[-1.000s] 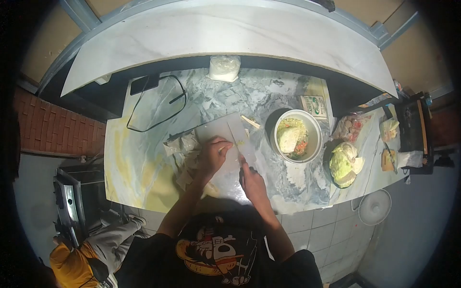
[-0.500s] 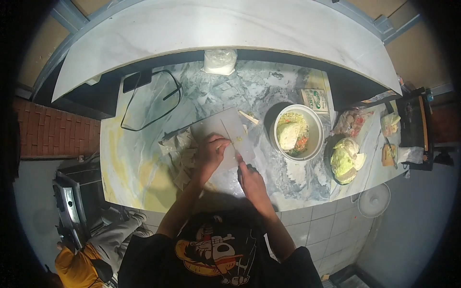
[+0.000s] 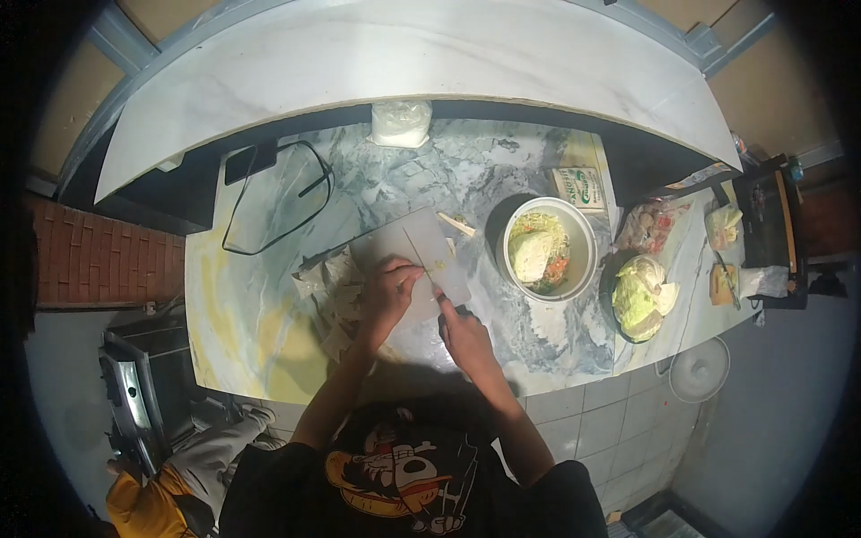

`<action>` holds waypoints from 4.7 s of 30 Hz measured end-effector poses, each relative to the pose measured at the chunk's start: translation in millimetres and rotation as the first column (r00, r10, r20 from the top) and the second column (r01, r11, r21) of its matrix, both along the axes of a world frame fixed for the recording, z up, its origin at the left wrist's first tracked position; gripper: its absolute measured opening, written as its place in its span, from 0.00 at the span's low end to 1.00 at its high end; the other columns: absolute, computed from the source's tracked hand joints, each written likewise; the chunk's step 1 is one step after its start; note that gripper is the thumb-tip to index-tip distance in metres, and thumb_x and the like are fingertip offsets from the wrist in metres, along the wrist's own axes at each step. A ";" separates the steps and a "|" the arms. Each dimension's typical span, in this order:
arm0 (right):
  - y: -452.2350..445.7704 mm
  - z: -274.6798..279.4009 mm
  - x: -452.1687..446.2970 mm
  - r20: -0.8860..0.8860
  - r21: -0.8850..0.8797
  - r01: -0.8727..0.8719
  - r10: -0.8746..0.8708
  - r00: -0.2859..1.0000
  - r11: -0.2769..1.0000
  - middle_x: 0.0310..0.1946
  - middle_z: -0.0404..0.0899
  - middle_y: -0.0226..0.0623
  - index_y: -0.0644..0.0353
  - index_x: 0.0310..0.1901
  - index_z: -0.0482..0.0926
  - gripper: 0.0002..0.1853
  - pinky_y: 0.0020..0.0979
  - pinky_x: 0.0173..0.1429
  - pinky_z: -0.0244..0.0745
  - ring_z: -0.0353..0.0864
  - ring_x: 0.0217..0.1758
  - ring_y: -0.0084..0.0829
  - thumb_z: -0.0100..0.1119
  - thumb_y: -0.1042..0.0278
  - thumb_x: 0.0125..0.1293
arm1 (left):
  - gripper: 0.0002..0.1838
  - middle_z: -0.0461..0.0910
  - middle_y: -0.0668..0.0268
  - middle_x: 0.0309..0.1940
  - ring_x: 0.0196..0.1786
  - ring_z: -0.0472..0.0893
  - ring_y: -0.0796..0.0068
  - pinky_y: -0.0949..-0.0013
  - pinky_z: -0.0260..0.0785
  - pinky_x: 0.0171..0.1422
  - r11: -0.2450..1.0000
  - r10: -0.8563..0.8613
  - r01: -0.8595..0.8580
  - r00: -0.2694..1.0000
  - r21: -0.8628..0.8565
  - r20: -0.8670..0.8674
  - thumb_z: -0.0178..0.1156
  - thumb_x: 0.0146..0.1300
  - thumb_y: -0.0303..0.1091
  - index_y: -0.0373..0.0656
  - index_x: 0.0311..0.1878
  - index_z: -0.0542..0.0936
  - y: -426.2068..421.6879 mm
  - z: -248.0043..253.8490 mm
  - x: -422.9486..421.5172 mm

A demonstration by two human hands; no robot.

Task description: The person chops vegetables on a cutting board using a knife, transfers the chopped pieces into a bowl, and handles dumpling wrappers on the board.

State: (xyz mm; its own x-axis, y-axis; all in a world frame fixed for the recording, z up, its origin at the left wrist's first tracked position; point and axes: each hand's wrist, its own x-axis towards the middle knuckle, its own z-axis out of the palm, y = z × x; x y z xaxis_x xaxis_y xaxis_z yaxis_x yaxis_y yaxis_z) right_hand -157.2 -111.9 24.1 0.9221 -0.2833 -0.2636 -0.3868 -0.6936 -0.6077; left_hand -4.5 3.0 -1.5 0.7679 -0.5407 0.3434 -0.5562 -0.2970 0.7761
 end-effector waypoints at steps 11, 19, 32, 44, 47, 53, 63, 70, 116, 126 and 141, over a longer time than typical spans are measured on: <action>-0.9 -1.2 4.4 -0.016 -0.037 0.005 -0.005 1.000 0.999 0.30 0.78 0.60 0.46 0.73 0.57 0.35 0.54 0.41 0.73 0.80 0.35 0.60 0.54 0.73 0.64 | 0.06 0.82 0.61 0.35 0.41 0.82 0.60 0.63 0.74 0.46 0.996 -0.051 0.055 0.997 0.072 -0.063 0.65 0.57 0.26 0.41 0.37 0.86 5.3 6.7 2.0; -5.9 5.4 -5.6 0.078 0.047 0.035 -0.038 0.996 0.998 0.32 0.78 0.61 0.50 0.73 0.57 0.35 0.54 0.40 0.71 0.78 0.34 0.61 0.52 0.77 0.63 | 0.05 0.84 0.60 0.33 0.39 0.82 0.58 0.61 0.75 0.47 0.999 -0.044 0.045 0.996 0.014 -0.082 0.65 0.55 0.24 0.40 0.35 0.86 2.5 -1.4 4.3; 0.6 6.0 -9.7 0.144 -0.043 -0.037 0.043 0.989 0.998 0.26 0.77 0.57 0.55 0.72 0.60 0.34 0.49 0.37 0.72 0.78 0.30 0.57 0.53 0.78 0.63 | 0.05 0.84 0.59 0.33 0.38 0.84 0.58 0.61 0.76 0.45 0.997 -0.080 0.080 0.996 0.010 -0.049 0.65 0.54 0.22 0.39 0.35 0.86 4.0 -1.4 6.8; 3.0 4.8 -3.9 0.049 -0.043 -0.010 0.012 0.999 0.999 0.28 0.79 0.60 0.48 0.72 0.61 0.31 0.55 0.38 0.74 0.80 0.32 0.59 0.52 0.72 0.66 | 0.05 0.83 0.59 0.33 0.38 0.82 0.57 0.60 0.75 0.44 0.996 -0.078 0.079 0.996 0.029 -0.049 0.64 0.56 0.25 0.39 0.36 0.85 4.5 -0.1 5.7; 2.5 7.1 2.1 -0.016 -0.070 -0.012 0.011 1.000 0.997 0.29 0.79 0.61 0.47 0.72 0.61 0.31 0.55 0.37 0.74 0.80 0.32 0.59 0.52 0.72 0.66 | 0.05 0.83 0.60 0.33 0.38 0.82 0.57 0.60 0.75 0.44 0.997 -0.078 0.078 0.996 0.004 -0.046 0.64 0.57 0.25 0.39 0.36 0.85 4.3 -1.4 5.5; 0.6 1.4 4.1 0.022 -0.125 -0.017 0.020 1.000 0.992 0.28 0.80 0.56 0.46 0.72 0.60 0.33 0.54 0.37 0.75 0.81 0.31 0.57 0.52 0.72 0.65 | 0.05 0.83 0.60 0.33 0.39 0.82 0.57 0.59 0.75 0.45 0.998 -0.048 0.050 0.998 0.046 -0.030 0.63 0.58 0.26 0.41 0.36 0.86 3.9 3.2 3.9; 0.5 0.2 -7.4 0.143 -0.066 0.022 -0.012 0.990 0.998 0.25 0.78 0.56 0.52 0.72 0.59 0.33 0.51 0.35 0.72 0.79 0.28 0.56 0.53 0.75 0.65 | 0.05 0.84 0.60 0.35 0.40 0.82 0.58 0.59 0.75 0.47 0.997 -0.014 0.017 0.999 0.069 -0.049 0.63 0.58 0.26 0.39 0.37 0.86 4.1 0.7 -0.7; 3.6 4.7 -10.1 0.087 -0.092 -0.029 0.037 0.996 0.995 0.33 0.79 0.54 0.50 0.74 0.57 0.36 0.50 0.39 0.76 0.80 0.33 0.54 0.55 0.74 0.63 | 0.06 0.83 0.59 0.36 0.40 0.82 0.58 0.60 0.75 0.46 0.999 0.018 -0.014 0.994 0.040 -0.106 0.64 0.56 0.22 0.39 0.38 0.86 2.6 1.9 -3.6; -0.7 6.7 0.9 -0.024 -0.131 -0.029 0.027 0.999 0.991 0.32 0.80 0.54 0.44 0.73 0.57 0.35 0.52 0.40 0.76 0.81 0.34 0.57 0.54 0.71 0.64 | 0.06 0.84 0.58 0.37 0.41 0.83 0.55 0.59 0.75 0.47 0.998 0.033 -0.025 0.986 0.052 -0.164 0.64 0.58 0.23 0.39 0.39 0.85 2.8 -0.5 -4.3; 2.2 3.0 -4.5 0.102 -0.120 0.013 -0.001 0.995 0.993 0.32 0.81 0.53 0.49 0.71 0.60 0.33 0.53 0.37 0.74 0.80 0.32 0.57 0.54 0.73 0.64 | 0.06 0.83 0.56 0.37 0.39 0.83 0.54 0.59 0.75 0.43 1.000 0.010 -0.007 0.990 0.021 -0.141 0.65 0.58 0.24 0.40 0.38 0.86 3.2 -4.8 -1.3; 0.8 1.2 -0.9 0.092 -0.098 -0.035 0.044 0.995 0.995 0.30 0.80 0.55 0.45 0.73 0.57 0.37 0.53 0.39 0.76 0.81 0.33 0.56 0.56 0.72 0.63 | 0.06 0.82 0.57 0.36 0.40 0.82 0.54 0.57 0.74 0.44 1.000 0.009 -0.008 0.994 0.011 -0.104 0.66 0.57 0.26 0.41 0.37 0.87 3.4 -4.9 -0.2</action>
